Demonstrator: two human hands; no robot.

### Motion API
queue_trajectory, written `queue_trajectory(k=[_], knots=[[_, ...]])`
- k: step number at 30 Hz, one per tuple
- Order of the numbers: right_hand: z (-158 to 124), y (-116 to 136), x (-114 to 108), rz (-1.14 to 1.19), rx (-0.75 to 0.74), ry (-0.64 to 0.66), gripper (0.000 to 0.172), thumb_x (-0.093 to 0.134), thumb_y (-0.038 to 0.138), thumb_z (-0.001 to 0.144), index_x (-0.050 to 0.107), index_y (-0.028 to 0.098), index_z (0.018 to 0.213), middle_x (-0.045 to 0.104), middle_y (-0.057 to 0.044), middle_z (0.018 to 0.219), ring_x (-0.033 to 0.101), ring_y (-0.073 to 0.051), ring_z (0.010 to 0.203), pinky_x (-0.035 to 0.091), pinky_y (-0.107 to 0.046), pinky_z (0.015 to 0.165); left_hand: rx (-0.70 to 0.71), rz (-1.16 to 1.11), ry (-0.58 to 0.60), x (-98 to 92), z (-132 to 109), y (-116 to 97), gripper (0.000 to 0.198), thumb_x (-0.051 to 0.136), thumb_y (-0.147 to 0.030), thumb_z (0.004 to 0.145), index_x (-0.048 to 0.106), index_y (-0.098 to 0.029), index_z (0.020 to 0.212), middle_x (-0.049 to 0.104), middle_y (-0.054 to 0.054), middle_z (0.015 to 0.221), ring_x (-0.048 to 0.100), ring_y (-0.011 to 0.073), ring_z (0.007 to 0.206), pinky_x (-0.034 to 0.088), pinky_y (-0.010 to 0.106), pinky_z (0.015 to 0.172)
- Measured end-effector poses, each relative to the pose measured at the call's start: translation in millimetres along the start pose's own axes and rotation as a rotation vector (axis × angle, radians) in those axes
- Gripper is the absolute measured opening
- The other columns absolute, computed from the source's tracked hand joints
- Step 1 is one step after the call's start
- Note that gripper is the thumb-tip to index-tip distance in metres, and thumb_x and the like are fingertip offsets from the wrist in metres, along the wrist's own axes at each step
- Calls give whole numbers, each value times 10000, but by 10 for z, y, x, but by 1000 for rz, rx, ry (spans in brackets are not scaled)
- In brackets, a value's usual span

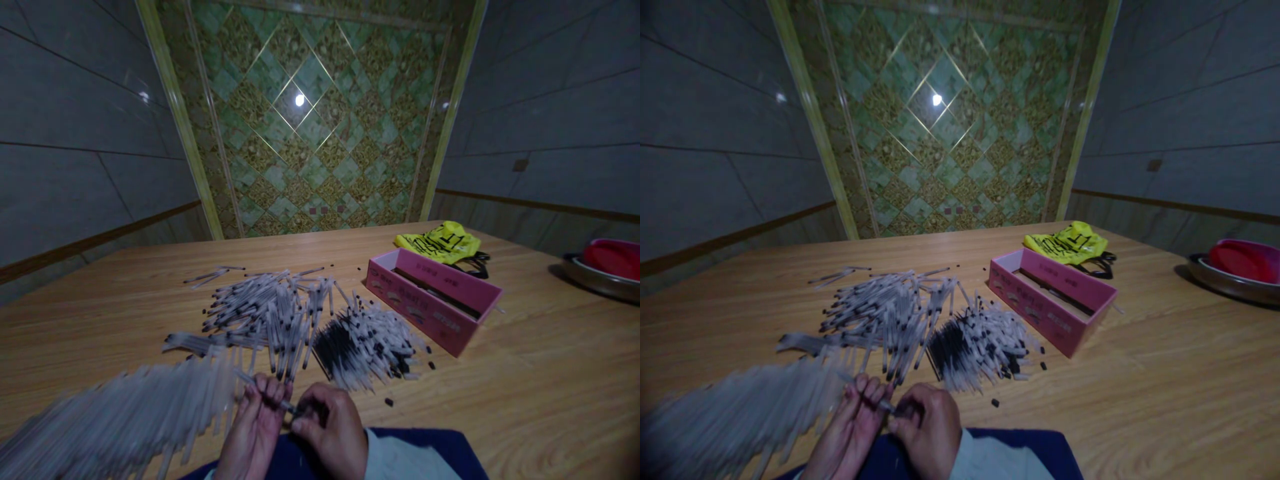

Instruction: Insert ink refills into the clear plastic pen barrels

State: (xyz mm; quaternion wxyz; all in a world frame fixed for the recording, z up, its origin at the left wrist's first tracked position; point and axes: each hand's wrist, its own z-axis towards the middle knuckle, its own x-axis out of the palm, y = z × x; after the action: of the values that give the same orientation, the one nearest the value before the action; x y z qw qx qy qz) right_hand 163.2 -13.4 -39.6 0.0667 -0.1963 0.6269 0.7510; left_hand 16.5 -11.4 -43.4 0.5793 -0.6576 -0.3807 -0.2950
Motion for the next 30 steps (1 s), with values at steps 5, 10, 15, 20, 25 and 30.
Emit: queue_trajectory(k=[5,10,15,20,25,30], knots=[[24,-24,-3,-9,4,45,287,525,367,810,649,150,668,594,-6,579,517,-121,571,348,-203,541,6,33,-17,43,-20,-22,91,626,-160,737,550,-176,690,480,-24,671,516,99,655,516,321,820],[46,-74,-19,-8,-6,42,295,534,398,805,657,147,710,603,-8,610,521,-126,590,343,-206,543,-10,51,8,79,-55,-50,17,583,-151,764,594,-158,754,553,13,741,565,132,746,509,356,840],[8,-98,7,-38,-25,121,405,479,449,834,639,141,626,553,5,524,473,-104,516,306,-201,501,-12,48,18,70,-69,-69,82,553,-126,771,630,-144,788,607,42,798,592,167,848,481,394,887],[35,-112,-24,30,10,13,299,566,402,775,635,138,650,544,6,545,461,-106,534,311,-200,501,-30,182,53,104,-119,-118,84,567,-171,778,646,-146,786,644,51,835,607,196,873,506,397,827],[80,-75,-95,120,42,-53,111,651,246,671,618,139,666,534,21,561,457,-103,541,317,-192,494,8,389,-15,123,-127,-136,122,621,-234,750,652,-128,803,682,73,847,627,243,919,497,394,847],[77,5,-148,27,-1,-79,127,680,198,633,618,156,736,552,29,606,480,-102,544,322,-186,497,-8,389,-33,147,-129,-139,171,624,-279,747,662,-122,802,697,84,864,628,253,947,483,390,874]])
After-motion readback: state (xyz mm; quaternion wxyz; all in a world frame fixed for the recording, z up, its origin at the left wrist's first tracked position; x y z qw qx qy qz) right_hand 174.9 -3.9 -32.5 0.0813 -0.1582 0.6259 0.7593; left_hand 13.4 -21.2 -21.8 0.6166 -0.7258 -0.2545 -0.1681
